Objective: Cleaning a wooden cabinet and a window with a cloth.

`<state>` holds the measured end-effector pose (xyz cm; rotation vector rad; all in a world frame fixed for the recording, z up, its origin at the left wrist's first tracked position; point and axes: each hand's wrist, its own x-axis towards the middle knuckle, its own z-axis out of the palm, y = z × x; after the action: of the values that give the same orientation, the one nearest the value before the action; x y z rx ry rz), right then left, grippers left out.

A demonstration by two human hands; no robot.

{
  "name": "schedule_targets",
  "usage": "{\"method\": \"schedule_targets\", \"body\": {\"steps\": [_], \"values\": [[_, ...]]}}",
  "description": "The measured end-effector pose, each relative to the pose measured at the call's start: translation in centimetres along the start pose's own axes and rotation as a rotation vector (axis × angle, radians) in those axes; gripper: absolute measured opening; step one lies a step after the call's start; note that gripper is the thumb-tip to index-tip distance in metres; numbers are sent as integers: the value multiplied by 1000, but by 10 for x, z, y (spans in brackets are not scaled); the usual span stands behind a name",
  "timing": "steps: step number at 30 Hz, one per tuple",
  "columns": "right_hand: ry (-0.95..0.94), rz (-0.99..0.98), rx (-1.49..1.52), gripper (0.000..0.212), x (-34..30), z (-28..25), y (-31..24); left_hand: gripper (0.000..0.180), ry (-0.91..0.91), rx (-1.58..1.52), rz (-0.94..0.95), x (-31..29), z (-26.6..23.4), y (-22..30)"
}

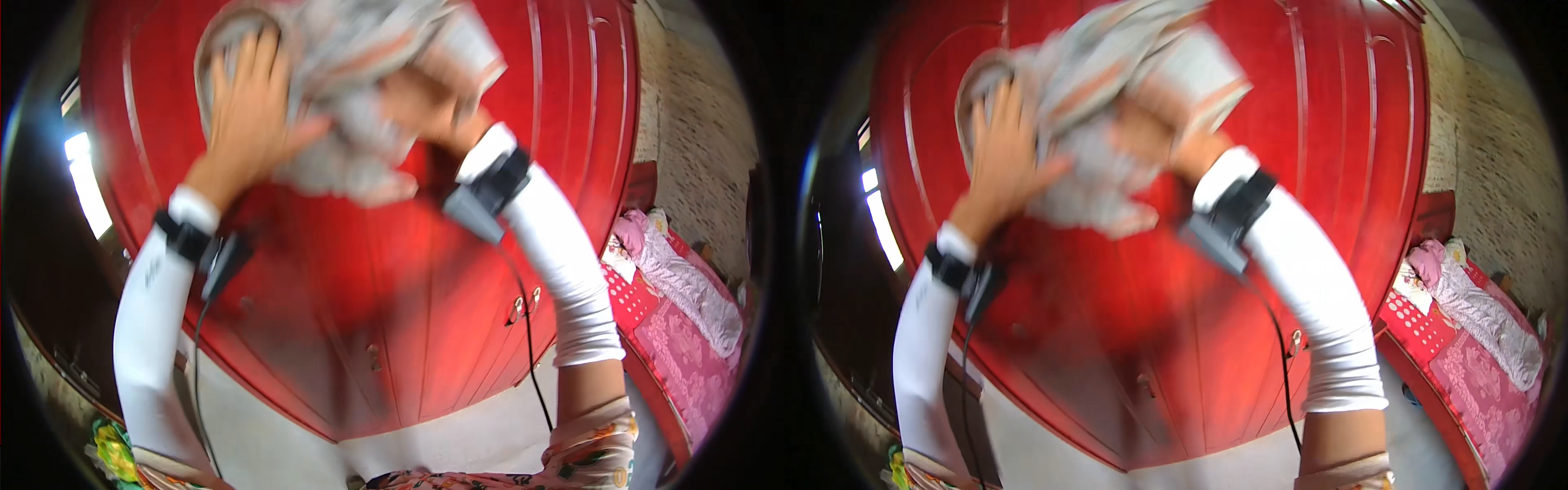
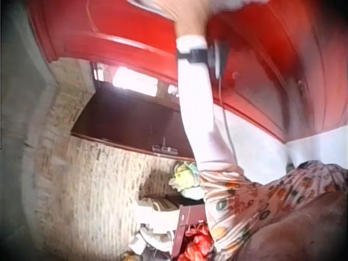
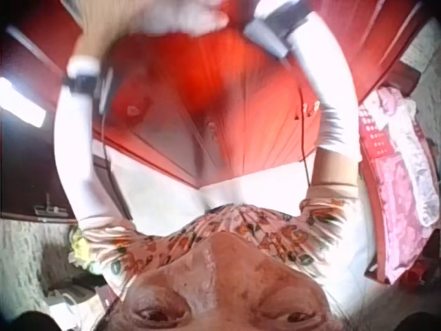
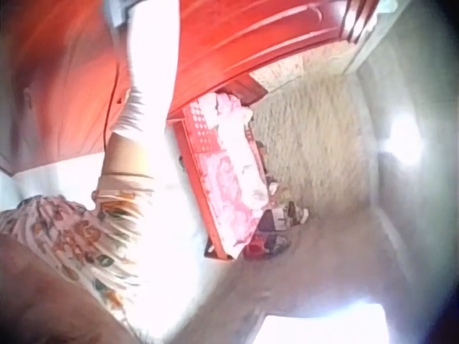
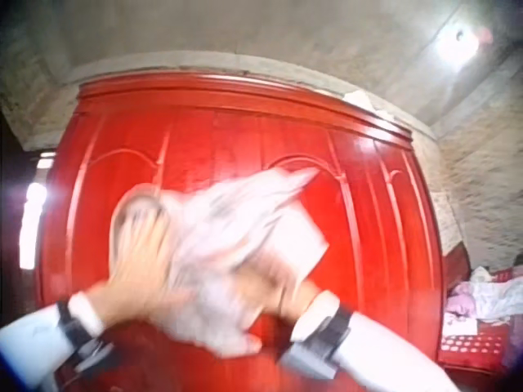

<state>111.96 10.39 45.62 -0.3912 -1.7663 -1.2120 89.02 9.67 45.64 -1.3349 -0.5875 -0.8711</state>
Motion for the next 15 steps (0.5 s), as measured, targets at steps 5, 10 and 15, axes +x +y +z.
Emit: {"method": "schedule_targets", "body": {"steps": [5,10,15], "values": [[-412,71,145,31,-132,-74,-48,66,-733,-133,414,-138,-76,132],[-351,48,438,31,-139,-75,-48,58,-1088,-595,187,-203,-47,124],[-340,50,-116,38,-27,-59,81,62,-355,-343,117,60,3,19]]}}
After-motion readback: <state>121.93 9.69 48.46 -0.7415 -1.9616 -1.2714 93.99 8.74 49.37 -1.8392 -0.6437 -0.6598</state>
